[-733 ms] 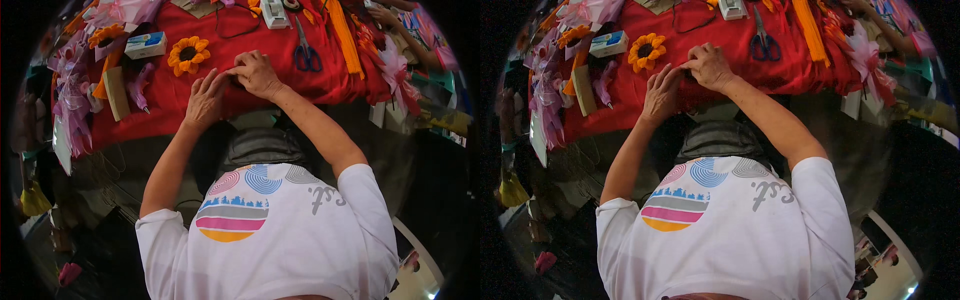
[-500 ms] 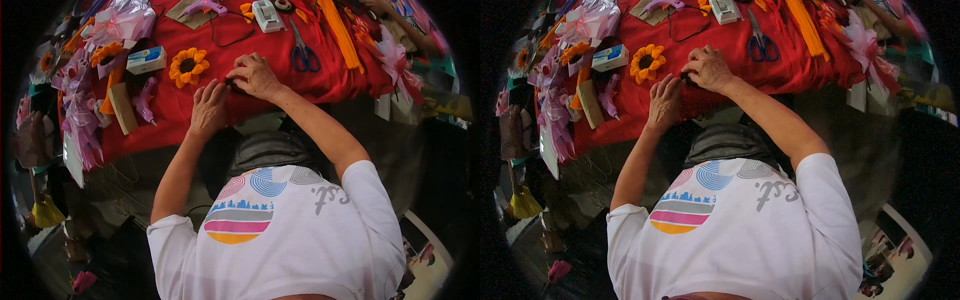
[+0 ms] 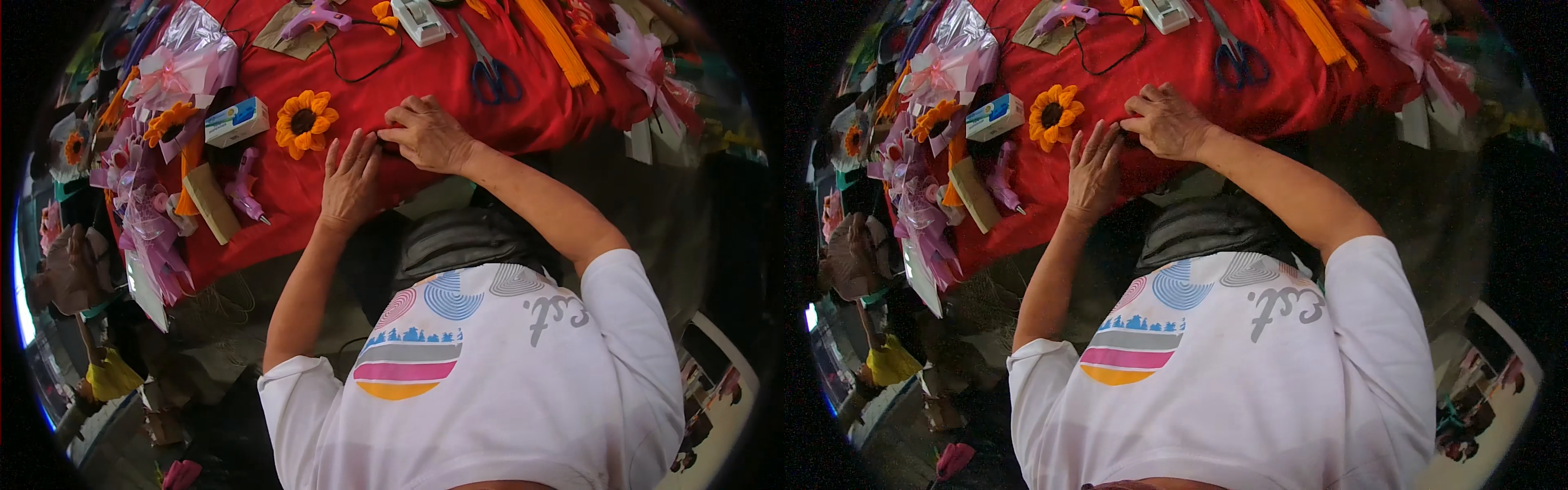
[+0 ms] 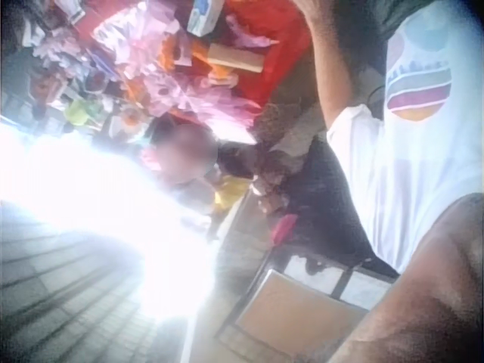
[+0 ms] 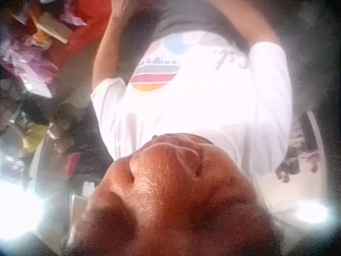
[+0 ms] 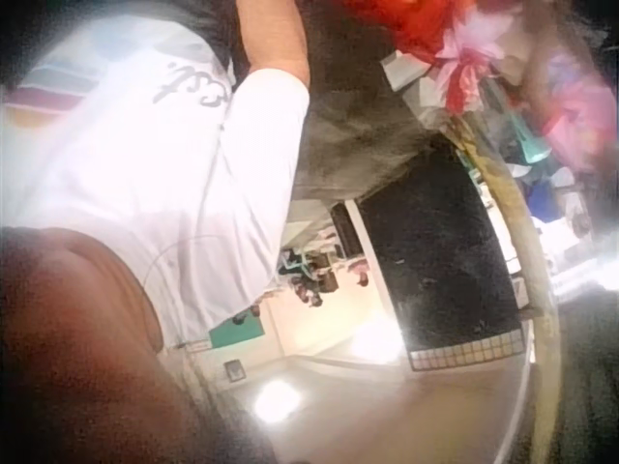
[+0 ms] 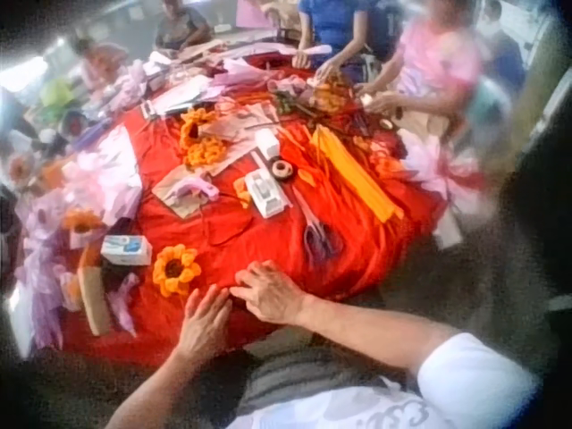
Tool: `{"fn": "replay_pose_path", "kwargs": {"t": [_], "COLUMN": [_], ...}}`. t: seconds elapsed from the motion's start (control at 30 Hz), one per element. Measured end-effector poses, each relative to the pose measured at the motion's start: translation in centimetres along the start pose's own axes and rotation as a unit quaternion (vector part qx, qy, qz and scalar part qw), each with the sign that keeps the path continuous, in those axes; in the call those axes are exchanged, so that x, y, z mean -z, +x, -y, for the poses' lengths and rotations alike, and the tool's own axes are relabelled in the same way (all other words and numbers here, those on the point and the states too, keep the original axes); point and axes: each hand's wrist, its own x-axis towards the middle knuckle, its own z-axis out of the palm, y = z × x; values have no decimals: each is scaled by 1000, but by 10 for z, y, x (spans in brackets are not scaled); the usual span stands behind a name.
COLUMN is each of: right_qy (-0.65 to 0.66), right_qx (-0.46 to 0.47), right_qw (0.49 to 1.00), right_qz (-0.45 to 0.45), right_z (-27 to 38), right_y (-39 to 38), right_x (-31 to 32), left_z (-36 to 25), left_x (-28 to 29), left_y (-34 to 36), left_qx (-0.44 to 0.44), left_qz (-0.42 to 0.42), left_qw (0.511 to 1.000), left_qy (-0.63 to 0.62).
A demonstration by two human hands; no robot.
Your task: The person assembles a decorative flower arrangement by attaching a large orange fabric flower to a wire stem, inserting the stem into a cardboard box, and manipulating small black components on a wire.
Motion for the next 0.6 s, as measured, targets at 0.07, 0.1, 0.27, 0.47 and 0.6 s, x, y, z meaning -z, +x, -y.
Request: {"fn": "replay_pose_path", "kwargs": {"t": [0.07, 0.1, 0.27, 0.47, 0.6], "right_qy": [-13, -19, -111, -153, -107], "right_qx": [0, 11, 55, 78, 42], "right_qw": [1000, 1000, 992, 985, 993], "right_qz": [-5, 1, -9, 9, 9], "right_z": [2, 1, 5, 4, 3], "right_y": [0, 0, -4, -3, -2], "right_x": [-1, -1, -3, -6, -2], "left_z": [1, 2, -1, -3, -5], "left_x": [-1, -3, -4, -6, -2], "left_y": [-1, -2, -1, -1, 1], "left_qx": [9, 2, 8, 10, 16], "left_qz": [-4, 0, -3, -17, -2], "left_qw": [1000, 1000, 1000, 1000, 1000], "left_qy": [-18, -18, -8, -5, -2]}}
